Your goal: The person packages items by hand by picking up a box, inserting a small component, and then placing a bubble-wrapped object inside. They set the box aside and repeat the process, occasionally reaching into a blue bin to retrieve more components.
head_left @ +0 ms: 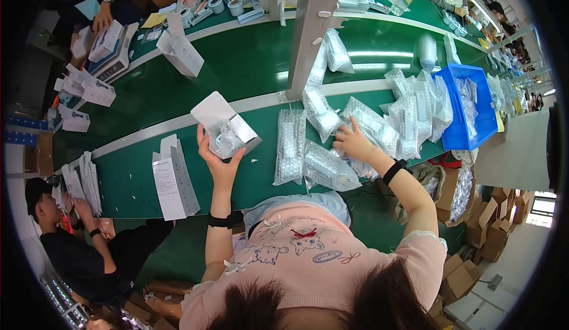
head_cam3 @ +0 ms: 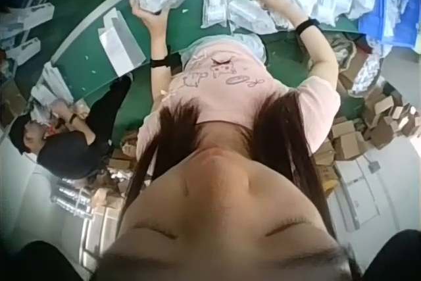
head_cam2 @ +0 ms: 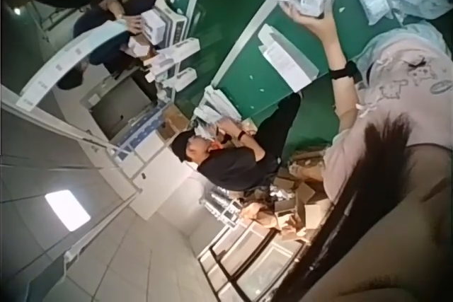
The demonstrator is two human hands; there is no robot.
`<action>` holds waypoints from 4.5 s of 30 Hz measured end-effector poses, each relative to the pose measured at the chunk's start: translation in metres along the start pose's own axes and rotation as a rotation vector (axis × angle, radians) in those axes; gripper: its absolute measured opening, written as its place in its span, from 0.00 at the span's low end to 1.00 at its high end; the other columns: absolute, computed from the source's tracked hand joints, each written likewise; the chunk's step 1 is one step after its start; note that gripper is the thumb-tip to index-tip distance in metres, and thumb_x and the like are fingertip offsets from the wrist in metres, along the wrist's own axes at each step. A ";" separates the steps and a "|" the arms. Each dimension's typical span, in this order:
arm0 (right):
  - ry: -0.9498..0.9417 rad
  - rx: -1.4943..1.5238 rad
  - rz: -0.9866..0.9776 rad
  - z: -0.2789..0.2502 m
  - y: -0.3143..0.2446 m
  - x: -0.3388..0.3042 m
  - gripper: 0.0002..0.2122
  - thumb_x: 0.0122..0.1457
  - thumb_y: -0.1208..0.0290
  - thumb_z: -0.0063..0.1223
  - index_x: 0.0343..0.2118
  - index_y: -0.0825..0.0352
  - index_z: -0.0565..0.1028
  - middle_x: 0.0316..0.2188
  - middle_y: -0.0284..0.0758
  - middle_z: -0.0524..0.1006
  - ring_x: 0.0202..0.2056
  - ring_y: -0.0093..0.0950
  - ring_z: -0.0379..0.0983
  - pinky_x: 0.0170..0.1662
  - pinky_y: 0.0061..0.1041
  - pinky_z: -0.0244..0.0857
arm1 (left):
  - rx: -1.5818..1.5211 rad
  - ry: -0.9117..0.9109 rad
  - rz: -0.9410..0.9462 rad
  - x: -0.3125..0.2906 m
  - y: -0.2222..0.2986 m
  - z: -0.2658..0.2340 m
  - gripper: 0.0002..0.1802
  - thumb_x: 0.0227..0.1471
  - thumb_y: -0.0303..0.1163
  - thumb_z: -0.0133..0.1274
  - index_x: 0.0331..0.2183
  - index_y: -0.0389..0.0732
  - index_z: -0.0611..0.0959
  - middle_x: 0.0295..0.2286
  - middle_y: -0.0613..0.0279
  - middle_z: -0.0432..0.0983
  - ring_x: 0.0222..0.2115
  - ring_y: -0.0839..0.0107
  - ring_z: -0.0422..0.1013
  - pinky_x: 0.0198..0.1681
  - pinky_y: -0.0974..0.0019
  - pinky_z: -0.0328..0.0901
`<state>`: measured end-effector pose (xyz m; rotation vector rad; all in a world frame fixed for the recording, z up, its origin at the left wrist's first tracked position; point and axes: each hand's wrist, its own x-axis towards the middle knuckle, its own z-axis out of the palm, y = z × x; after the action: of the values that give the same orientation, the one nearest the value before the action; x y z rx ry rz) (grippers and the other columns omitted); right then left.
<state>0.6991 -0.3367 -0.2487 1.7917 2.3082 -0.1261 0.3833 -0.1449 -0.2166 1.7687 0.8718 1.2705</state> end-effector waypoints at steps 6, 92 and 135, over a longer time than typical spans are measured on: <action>0.114 0.280 0.020 -0.034 0.001 0.000 0.14 0.33 0.70 0.58 0.26 0.56 0.69 0.34 0.27 0.69 0.45 0.30 0.58 0.50 0.46 0.46 | 0.161 -0.017 0.120 0.013 0.031 -0.007 0.36 0.31 0.28 0.62 0.44 0.42 0.62 0.52 0.50 0.45 0.50 0.56 0.52 0.50 0.59 0.53; 0.448 0.919 0.274 -0.089 -0.057 0.377 0.42 0.32 0.72 0.62 0.53 0.67 0.51 0.49 0.45 0.57 0.52 0.43 0.51 0.53 0.36 0.49 | 0.591 -0.553 -0.394 0.038 0.009 -0.014 0.40 0.37 0.37 0.56 0.50 0.36 0.57 0.50 0.37 0.45 0.50 0.40 0.46 0.51 0.48 0.48; -0.128 0.593 0.489 -0.081 -0.148 0.268 0.37 0.40 0.72 0.54 0.55 0.60 0.47 0.42 0.50 0.61 0.44 0.39 0.63 0.40 0.32 0.65 | -0.073 -0.268 -0.656 -0.048 -0.037 -0.081 0.49 0.27 0.29 0.63 0.52 0.43 0.54 0.50 0.50 0.52 0.50 0.58 0.51 0.51 0.60 0.50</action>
<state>0.4842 -0.1043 -0.2390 2.4738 1.7832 -0.8844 0.2892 -0.1530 -0.2539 1.3792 1.1058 0.6156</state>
